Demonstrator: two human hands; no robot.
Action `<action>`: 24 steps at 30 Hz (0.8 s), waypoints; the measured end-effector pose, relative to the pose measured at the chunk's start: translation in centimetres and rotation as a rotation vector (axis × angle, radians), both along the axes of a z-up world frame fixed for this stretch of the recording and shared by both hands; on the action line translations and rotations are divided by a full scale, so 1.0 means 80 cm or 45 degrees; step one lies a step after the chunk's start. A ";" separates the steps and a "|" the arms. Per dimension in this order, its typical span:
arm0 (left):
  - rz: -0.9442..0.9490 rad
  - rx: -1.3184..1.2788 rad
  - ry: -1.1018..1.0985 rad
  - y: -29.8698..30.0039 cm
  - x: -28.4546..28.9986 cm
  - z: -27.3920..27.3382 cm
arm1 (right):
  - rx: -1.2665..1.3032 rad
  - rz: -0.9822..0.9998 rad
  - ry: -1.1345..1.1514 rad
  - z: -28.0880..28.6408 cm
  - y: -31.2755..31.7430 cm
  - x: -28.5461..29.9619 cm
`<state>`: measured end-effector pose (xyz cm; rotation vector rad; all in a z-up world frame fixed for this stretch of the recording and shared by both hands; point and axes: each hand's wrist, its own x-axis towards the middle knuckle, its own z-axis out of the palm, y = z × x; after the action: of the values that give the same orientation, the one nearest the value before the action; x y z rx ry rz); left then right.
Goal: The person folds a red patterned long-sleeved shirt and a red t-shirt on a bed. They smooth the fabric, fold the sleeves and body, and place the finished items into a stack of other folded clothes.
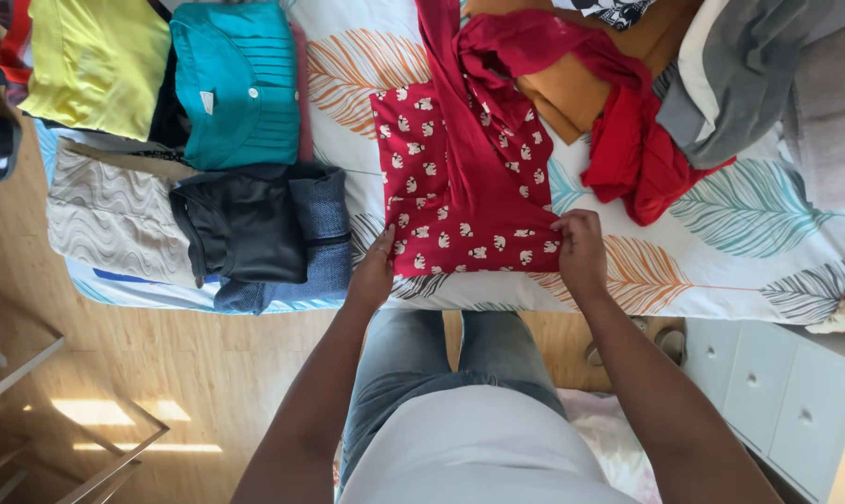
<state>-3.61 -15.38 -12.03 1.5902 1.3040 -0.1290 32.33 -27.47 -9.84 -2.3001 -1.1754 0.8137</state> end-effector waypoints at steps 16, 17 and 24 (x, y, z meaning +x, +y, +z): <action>-0.247 0.519 0.250 0.058 0.122 0.019 | -0.219 0.544 -0.410 0.000 0.006 -0.068; -0.172 0.453 0.145 0.067 0.135 -0.004 | -0.310 0.568 -0.213 -0.011 0.007 -0.068; 0.403 -0.132 -0.209 0.105 0.195 -0.161 | -0.575 0.582 0.181 -0.025 0.018 -0.060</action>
<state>12.02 -6.99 -24.88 1.2628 1.3779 0.1263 27.50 -26.03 -11.80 -2.2767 -1.6108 1.5177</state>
